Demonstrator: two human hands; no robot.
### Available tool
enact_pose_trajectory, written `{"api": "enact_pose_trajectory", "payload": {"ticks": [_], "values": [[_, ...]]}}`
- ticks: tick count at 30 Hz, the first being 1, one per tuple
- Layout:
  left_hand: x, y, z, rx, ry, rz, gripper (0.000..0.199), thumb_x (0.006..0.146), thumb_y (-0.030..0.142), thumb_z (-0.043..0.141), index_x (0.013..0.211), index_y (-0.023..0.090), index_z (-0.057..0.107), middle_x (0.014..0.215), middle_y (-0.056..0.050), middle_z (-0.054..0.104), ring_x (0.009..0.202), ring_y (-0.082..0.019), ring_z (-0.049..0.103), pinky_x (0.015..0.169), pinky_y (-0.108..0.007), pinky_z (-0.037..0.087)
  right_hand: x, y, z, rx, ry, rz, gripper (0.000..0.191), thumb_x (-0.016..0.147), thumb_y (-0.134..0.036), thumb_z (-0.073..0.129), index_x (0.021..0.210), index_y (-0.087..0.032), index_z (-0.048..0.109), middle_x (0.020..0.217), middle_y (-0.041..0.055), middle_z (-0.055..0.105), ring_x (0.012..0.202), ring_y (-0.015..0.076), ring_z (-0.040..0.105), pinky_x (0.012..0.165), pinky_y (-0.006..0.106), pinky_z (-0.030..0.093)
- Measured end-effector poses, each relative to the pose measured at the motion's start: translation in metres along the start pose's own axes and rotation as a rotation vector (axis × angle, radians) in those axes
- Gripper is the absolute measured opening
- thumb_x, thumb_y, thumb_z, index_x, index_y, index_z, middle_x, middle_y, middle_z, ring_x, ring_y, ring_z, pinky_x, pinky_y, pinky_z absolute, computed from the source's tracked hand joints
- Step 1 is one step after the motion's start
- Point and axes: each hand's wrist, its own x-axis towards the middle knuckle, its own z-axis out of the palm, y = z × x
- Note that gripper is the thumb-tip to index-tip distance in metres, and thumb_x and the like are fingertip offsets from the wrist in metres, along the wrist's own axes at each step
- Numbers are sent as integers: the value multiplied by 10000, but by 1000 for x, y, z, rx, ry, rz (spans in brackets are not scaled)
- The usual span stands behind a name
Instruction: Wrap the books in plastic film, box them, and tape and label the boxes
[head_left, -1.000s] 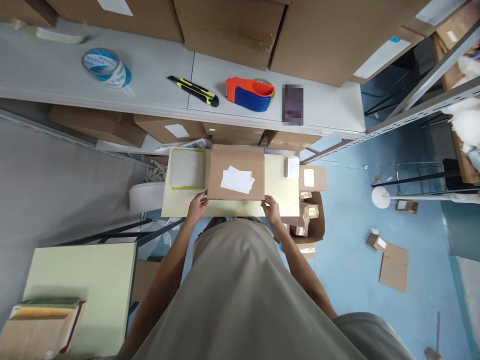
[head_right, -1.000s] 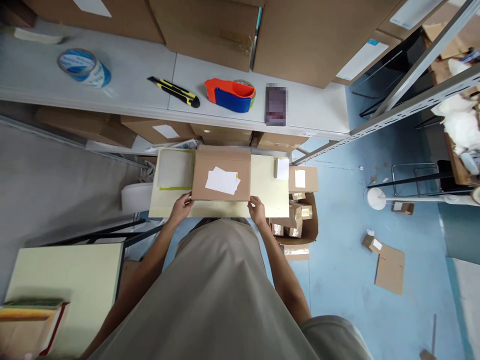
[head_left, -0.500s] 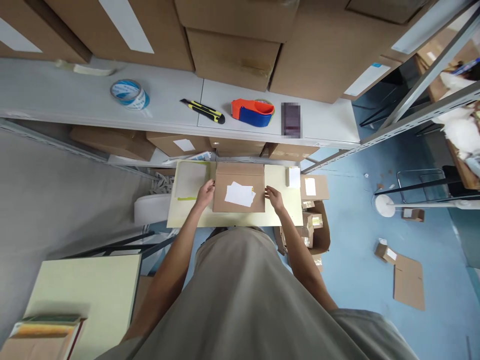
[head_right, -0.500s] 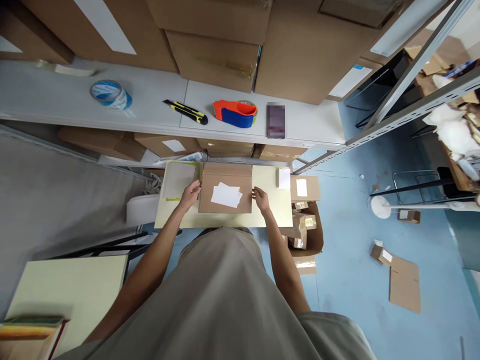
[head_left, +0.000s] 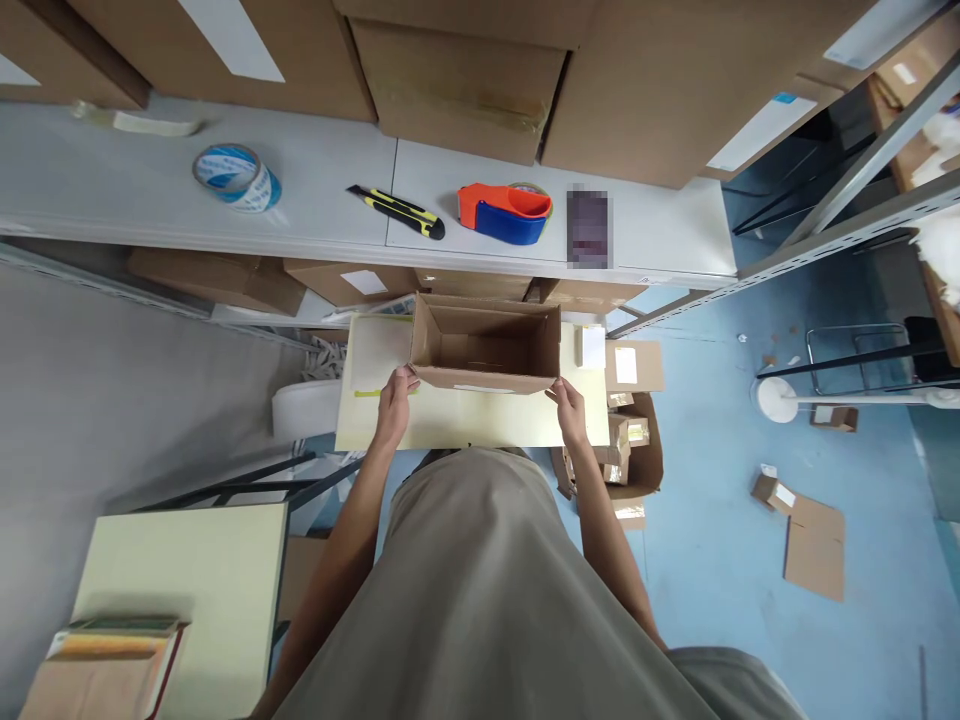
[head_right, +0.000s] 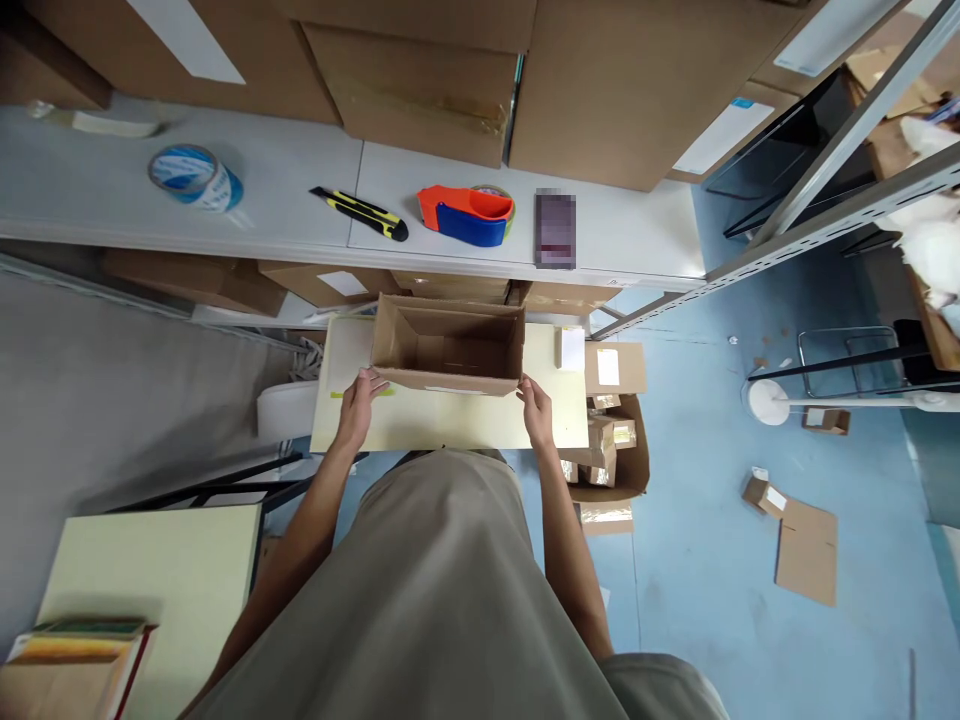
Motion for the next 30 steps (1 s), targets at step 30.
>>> {"api": "enact_pose_trajectory", "payload": {"ticks": [30], "values": [[49,-21,-29,414,126,47,532,972,491,616,1323,98,688,1441,-252,666,1415,-359,594,1204,-483,460,-5,-58,17,-510,296,-155,501,958,-629,638,1065,-153,750,1080,165,790,887,261,724,757,395,591]]}}
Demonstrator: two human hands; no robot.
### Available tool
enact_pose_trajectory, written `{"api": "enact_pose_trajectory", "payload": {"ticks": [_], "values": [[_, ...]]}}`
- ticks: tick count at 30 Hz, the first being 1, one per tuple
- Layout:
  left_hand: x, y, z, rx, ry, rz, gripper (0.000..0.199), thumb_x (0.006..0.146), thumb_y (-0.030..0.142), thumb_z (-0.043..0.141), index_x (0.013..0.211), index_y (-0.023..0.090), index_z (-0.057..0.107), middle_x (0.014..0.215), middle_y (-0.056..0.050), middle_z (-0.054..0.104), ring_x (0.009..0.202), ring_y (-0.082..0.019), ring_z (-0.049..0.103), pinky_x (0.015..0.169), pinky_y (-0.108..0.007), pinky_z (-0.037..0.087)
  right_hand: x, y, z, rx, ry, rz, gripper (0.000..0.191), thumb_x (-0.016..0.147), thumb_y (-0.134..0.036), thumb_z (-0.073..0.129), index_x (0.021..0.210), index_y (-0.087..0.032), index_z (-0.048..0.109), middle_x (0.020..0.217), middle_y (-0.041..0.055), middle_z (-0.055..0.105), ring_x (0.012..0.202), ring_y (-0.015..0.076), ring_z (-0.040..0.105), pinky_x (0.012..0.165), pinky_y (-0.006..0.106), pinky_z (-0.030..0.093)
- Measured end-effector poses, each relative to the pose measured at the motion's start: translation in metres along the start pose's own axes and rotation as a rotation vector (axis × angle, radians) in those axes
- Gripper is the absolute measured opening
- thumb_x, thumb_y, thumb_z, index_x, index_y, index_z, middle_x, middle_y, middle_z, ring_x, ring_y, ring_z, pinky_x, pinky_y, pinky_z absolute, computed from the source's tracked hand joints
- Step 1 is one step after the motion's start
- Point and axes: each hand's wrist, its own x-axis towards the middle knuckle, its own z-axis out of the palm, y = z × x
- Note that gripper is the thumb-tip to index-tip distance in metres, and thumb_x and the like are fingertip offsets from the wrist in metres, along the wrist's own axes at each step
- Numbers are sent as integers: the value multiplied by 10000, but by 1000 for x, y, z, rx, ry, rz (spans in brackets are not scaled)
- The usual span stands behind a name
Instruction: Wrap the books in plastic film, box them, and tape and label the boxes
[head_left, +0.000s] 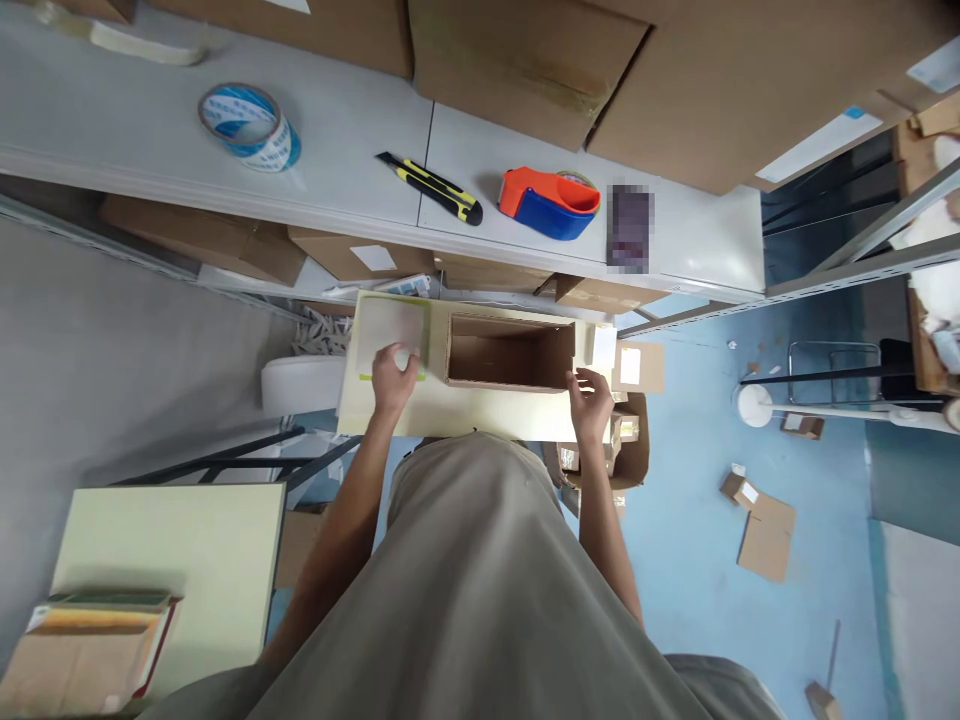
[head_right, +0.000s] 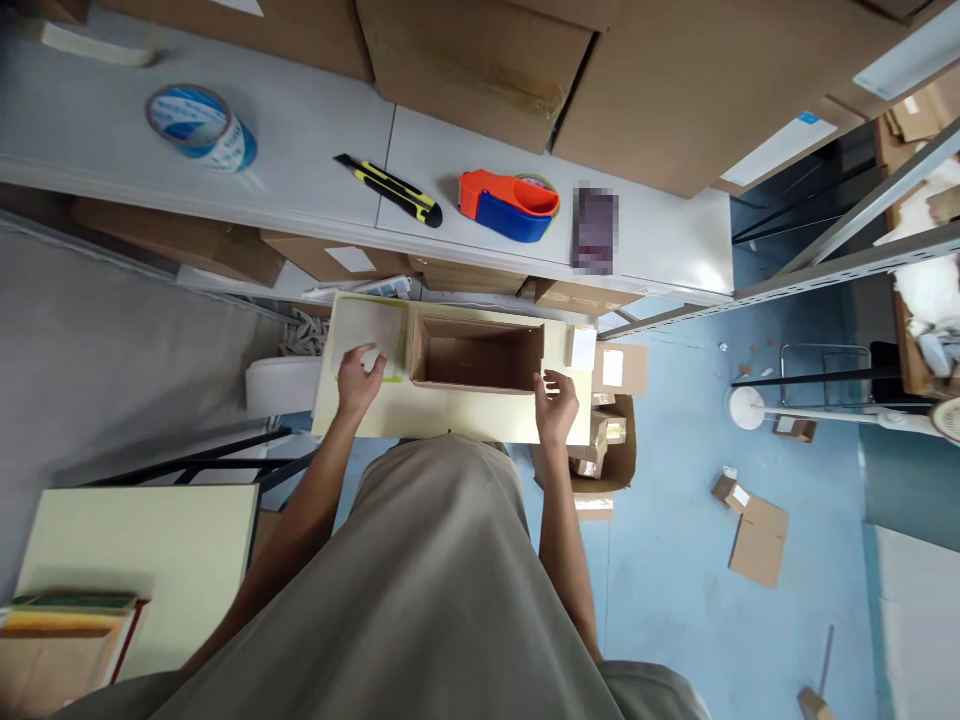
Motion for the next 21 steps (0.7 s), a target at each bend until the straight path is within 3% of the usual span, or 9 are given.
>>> {"api": "enact_pose_trajectory", "payload": {"ticks": [3,6,8,12,17,21], "values": [[39,-31,-1,278,99,-108,836,892,395,738,1559,-36,479,1710,-370,303,1646,-478,227,1332,-603,198,-10,-14,-4,3,29,-4,468,979,-591,633,1084,-152,754,1110,166,788,914,253,726,743,374,597],[70,-54,5,395,46,-234,984,934,404,693,1666,-81,250,1759,-389,100,1669,-514,66,1332,-634,151,-21,-23,-8,10,41,20,472,987,-587,631,1112,-150,757,1123,167,791,940,250,736,762,373,609],[81,-62,12,441,-61,-247,957,970,415,635,1668,-96,225,1756,-393,107,1667,-510,93,1330,-618,192,-29,-26,-11,1,62,38,487,990,-593,628,1131,-146,760,1134,171,790,964,254,738,780,380,615],[81,-62,31,499,-229,-137,793,998,407,559,1603,-81,402,1738,-377,219,1656,-486,190,1309,-609,284,-44,-30,-13,-20,106,80,506,990,-595,623,1132,-133,771,1100,173,795,984,271,745,792,389,625],[74,-55,45,569,-162,-91,645,1015,412,524,1488,-26,554,1674,-341,354,1550,-468,367,1209,-564,441,-56,-42,-10,-24,120,129,532,981,-612,615,1111,-124,780,1082,185,805,982,287,761,788,395,633],[74,-43,60,669,-150,-113,896,926,535,682,1536,-74,439,1632,-385,368,1515,-485,390,1183,-559,448,-60,-49,-5,-37,102,158,552,977,-634,603,1103,-127,781,1088,189,812,992,302,768,792,405,634]]}}
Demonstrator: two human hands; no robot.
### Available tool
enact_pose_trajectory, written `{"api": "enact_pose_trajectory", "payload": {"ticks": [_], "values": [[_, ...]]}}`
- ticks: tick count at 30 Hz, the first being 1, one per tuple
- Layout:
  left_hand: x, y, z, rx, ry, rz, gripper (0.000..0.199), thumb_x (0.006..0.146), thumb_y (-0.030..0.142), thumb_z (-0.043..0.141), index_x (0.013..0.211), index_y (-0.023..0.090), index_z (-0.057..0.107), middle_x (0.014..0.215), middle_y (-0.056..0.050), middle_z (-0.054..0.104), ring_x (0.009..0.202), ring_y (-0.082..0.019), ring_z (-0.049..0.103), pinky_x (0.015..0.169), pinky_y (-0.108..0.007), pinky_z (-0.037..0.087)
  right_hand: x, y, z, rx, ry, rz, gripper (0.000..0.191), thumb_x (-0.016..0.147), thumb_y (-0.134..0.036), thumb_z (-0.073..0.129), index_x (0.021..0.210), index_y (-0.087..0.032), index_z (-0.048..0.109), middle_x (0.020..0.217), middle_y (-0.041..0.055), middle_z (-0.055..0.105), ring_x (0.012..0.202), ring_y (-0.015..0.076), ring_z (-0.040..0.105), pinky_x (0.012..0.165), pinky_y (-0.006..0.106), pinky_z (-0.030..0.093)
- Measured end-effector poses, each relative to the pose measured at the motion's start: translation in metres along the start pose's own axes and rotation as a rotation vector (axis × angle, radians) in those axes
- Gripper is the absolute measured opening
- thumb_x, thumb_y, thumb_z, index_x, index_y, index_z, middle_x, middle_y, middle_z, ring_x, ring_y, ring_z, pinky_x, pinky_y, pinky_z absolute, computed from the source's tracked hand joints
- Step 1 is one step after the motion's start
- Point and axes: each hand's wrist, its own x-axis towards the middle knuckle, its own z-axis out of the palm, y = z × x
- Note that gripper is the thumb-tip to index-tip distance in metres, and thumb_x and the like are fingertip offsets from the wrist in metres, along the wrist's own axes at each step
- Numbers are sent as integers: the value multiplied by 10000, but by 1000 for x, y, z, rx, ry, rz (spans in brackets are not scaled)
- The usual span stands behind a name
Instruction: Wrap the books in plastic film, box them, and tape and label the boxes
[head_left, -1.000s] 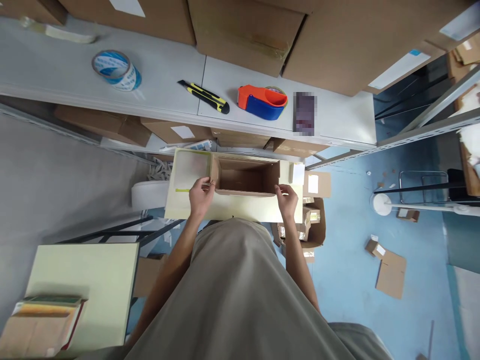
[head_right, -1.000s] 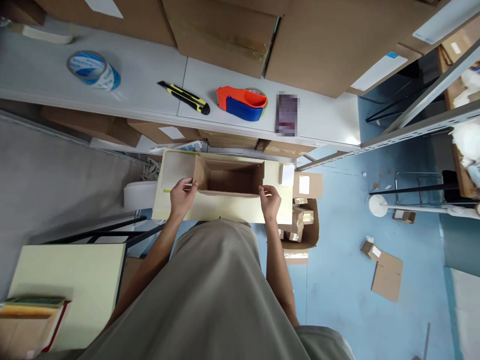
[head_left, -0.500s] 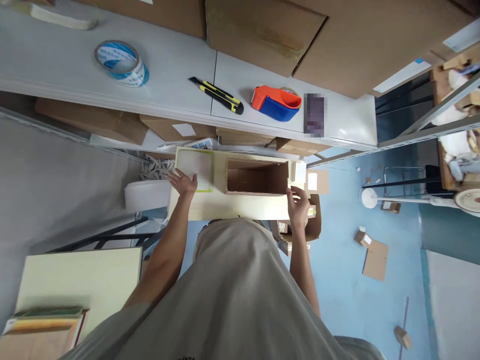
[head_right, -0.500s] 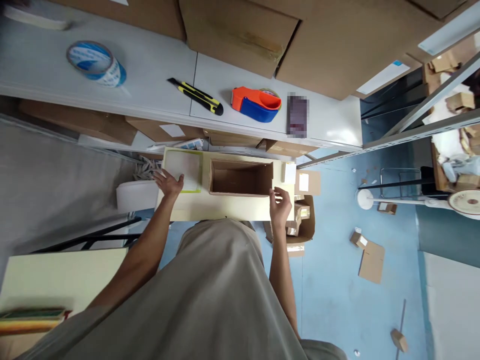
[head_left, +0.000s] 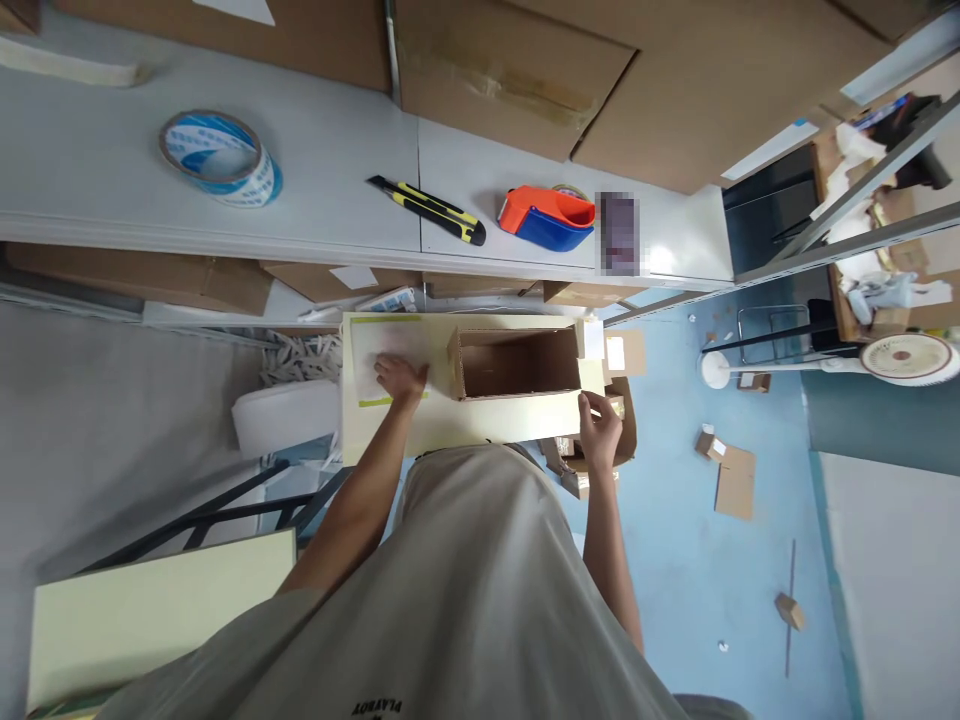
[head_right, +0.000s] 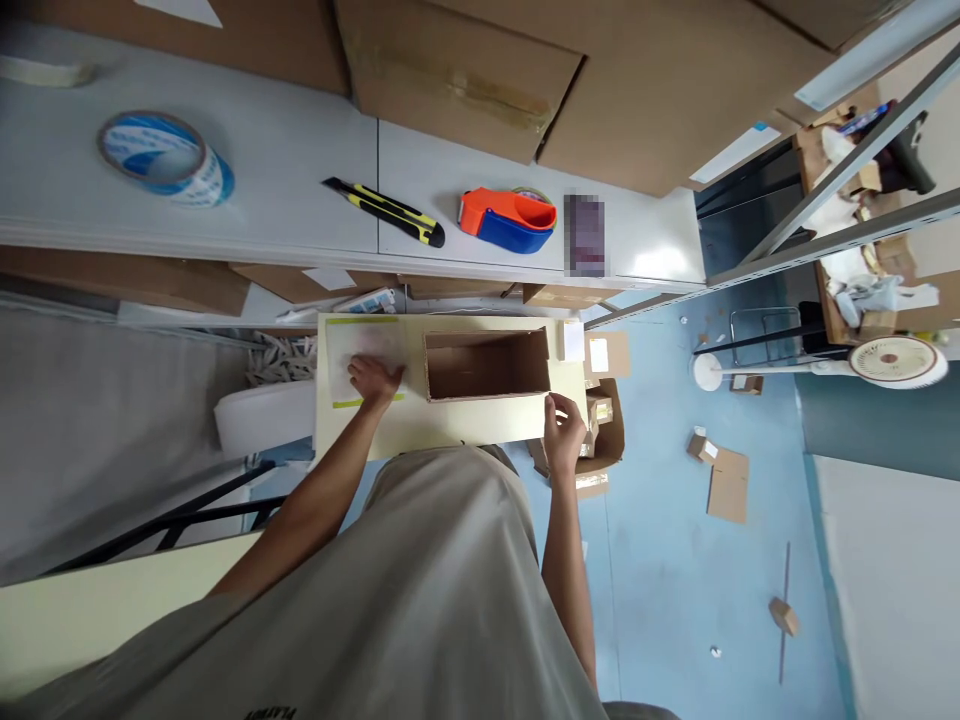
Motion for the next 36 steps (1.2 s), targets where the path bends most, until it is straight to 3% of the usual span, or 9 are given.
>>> {"api": "enact_pose_trajectory", "payload": {"ticks": [5,13,17,21,25,28,32,34,36], "values": [[3,18,5,88,-38,-58,1005,906,505,724,1605,-98,327,1671,-426,286,1569,-513,329,1205,-559,407,1,-4,4,10,-26,-14,553,985,-640,597,1095,-133,787,1092,185,816,1007,307,771,804,406,636],[7,19,-6,-88,-89,-28,872,803,247,722,1541,-108,422,1664,-459,287,1589,-571,285,1197,-650,387,11,0,4,29,-71,-47,541,1001,-639,584,1071,-139,779,1015,171,813,955,291,768,783,402,645],[14,2,-33,-351,-136,15,547,824,180,627,1325,-41,639,1474,-395,582,1486,-500,497,1217,-614,390,18,6,2,59,-107,-70,526,1015,-631,574,1110,-154,776,1042,158,814,956,281,769,799,406,650],[7,-35,-84,-453,-68,-30,393,845,232,615,1205,102,703,1196,-249,762,1302,-411,670,1139,-529,507,31,11,3,141,-184,-100,524,1005,-656,589,1109,-179,778,1085,144,819,961,281,773,838,438,653],[-37,-71,-152,-708,31,-33,450,869,454,644,1212,165,685,1117,-126,793,1055,-303,767,938,-428,640,44,2,6,283,-307,-137,508,1003,-661,610,1120,-196,780,1100,131,824,997,282,781,901,447,646],[-90,-74,-199,-1112,0,10,569,683,508,857,1149,207,727,1023,-67,808,900,-276,782,814,-376,667,47,-19,11,411,-463,-155,506,978,-672,656,1144,-208,774,1133,118,823,1036,274,784,937,431,642],[-149,-35,-229,-1260,-88,61,583,594,460,961,1079,207,758,950,-58,820,789,-257,779,720,-346,668,44,-53,14,640,-780,-173,604,931,-640,752,1366,-226,685,1278,112,795,1146,263,772,996,419,637],[-165,-6,-230,-1242,-170,101,595,591,472,977,1070,192,763,921,-71,821,771,-267,780,693,-354,666,45,-64,14,730,-894,-178,708,912,-626,782,1480,-244,604,1356,114,764,1171,263,765,993,421,644],[-172,20,-225,-1206,-248,161,619,596,493,985,1080,174,767,918,-86,821,778,-282,783,681,-367,664,49,-67,13,739,-905,-171,758,891,-627,802,1508,-249,577,1364,115,757,1129,260,772,941,409,660]]}}
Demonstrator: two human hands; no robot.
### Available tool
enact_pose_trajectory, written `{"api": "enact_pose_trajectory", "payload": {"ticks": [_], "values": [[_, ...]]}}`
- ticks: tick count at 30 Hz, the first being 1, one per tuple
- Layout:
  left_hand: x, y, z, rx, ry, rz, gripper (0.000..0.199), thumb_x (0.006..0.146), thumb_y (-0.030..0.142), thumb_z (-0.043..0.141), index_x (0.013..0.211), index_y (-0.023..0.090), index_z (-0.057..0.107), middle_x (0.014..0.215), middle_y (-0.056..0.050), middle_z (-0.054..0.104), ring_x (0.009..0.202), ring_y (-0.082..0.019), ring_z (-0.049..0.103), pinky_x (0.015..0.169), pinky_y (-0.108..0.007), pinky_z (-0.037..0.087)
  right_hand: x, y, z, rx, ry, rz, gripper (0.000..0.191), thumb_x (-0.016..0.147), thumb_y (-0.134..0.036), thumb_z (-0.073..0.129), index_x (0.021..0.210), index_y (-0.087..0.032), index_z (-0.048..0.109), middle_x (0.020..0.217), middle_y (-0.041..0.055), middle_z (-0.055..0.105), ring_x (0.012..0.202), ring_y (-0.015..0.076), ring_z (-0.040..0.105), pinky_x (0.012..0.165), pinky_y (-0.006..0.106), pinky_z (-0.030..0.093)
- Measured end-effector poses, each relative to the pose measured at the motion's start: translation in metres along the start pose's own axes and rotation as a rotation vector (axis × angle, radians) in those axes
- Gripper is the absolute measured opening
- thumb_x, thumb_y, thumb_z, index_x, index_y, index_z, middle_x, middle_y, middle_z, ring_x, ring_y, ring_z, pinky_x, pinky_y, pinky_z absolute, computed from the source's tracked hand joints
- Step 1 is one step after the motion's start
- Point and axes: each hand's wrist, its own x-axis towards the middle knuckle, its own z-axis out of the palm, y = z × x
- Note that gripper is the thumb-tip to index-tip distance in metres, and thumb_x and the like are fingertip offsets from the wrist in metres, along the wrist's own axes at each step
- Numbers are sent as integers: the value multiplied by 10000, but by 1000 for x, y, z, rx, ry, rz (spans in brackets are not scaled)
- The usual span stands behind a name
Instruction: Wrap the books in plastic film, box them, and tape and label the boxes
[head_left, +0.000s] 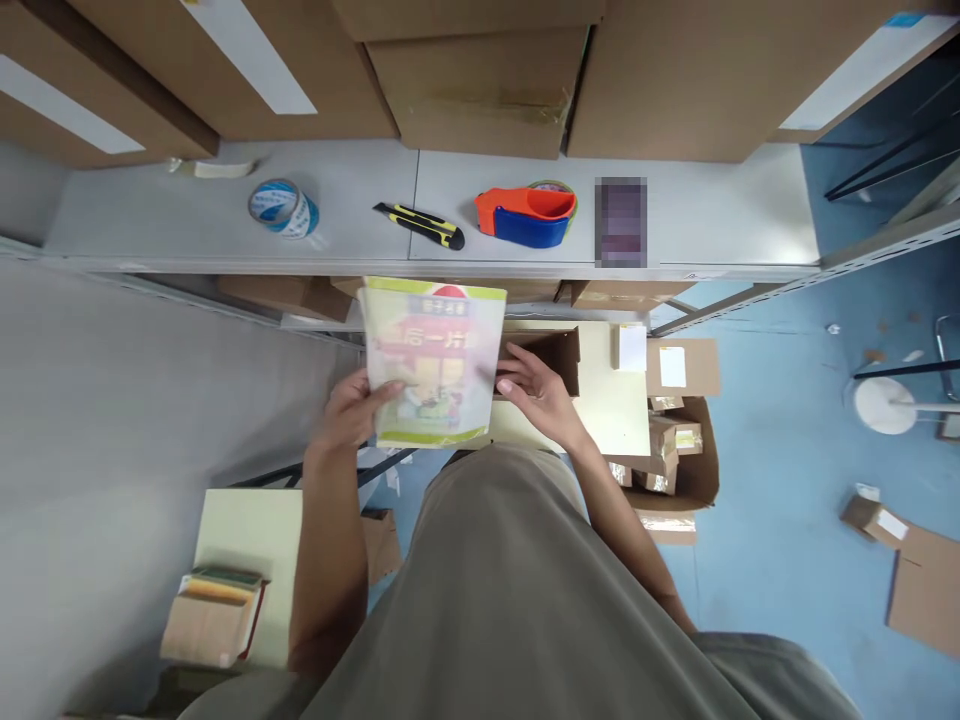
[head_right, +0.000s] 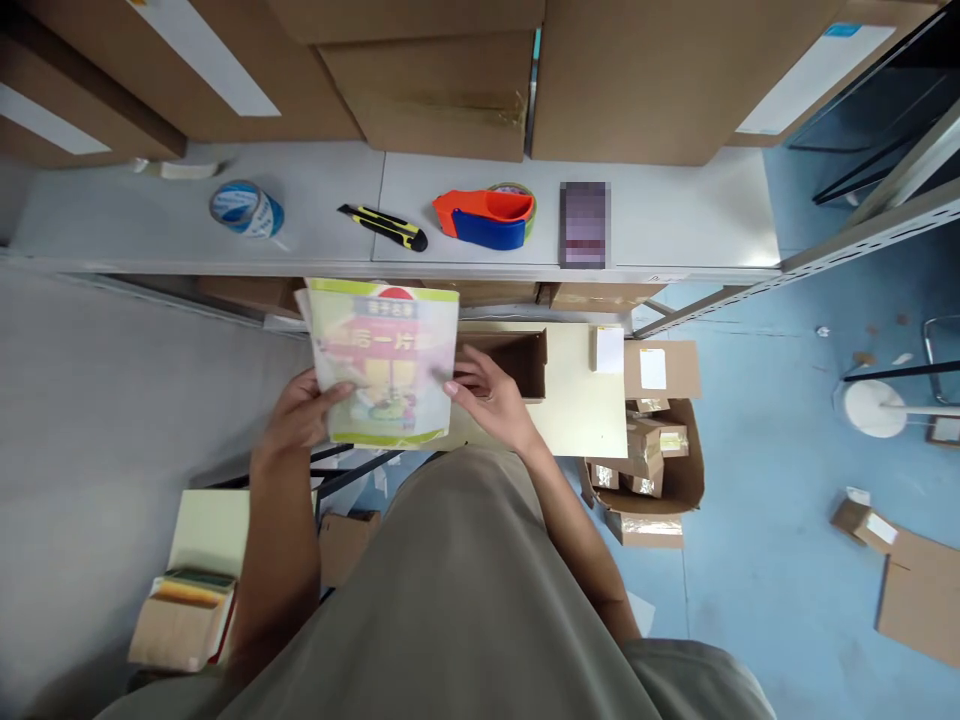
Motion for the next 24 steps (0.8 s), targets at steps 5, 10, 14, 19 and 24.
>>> {"api": "enact_pose_trajectory", "payload": {"ticks": [5,10,14,19,24], "values": [[13,10,43,189,-131,95,599,721,543,930,1161,165,778,954,-88,824,780,-255,767,673,-326,634,3,13,-27,-103,172,31,650,891,-643,777,1366,-221,642,1088,71,798,887,222,773,755,350,664],[22,38,75,496,-137,391,472,886,524,791,1186,159,805,1064,-76,822,931,-273,766,786,-321,621,0,11,-61,-215,177,-17,583,939,-640,725,1327,-212,637,1101,103,786,964,269,787,804,415,680],[24,61,107,763,-200,560,364,952,365,699,1257,210,821,1168,-47,824,1109,-299,759,969,-356,600,-8,-36,-83,-556,478,-287,796,986,-637,682,1628,-257,406,1541,168,599,1398,338,621,1090,571,598],[31,69,129,940,-378,566,424,938,252,677,1345,276,796,1178,-27,833,1105,-281,767,1013,-352,581,-12,-88,-83,-864,240,-466,605,1041,-519,665,1594,-319,521,1603,58,561,1534,344,490,1267,605,434],[46,60,128,1012,-504,557,399,948,252,663,1317,293,809,1190,-29,831,1126,-280,762,988,-338,561,-1,-79,-67,-905,24,-257,342,1090,-375,584,1390,-308,734,1349,36,754,1285,347,696,1129,545,553]]}}
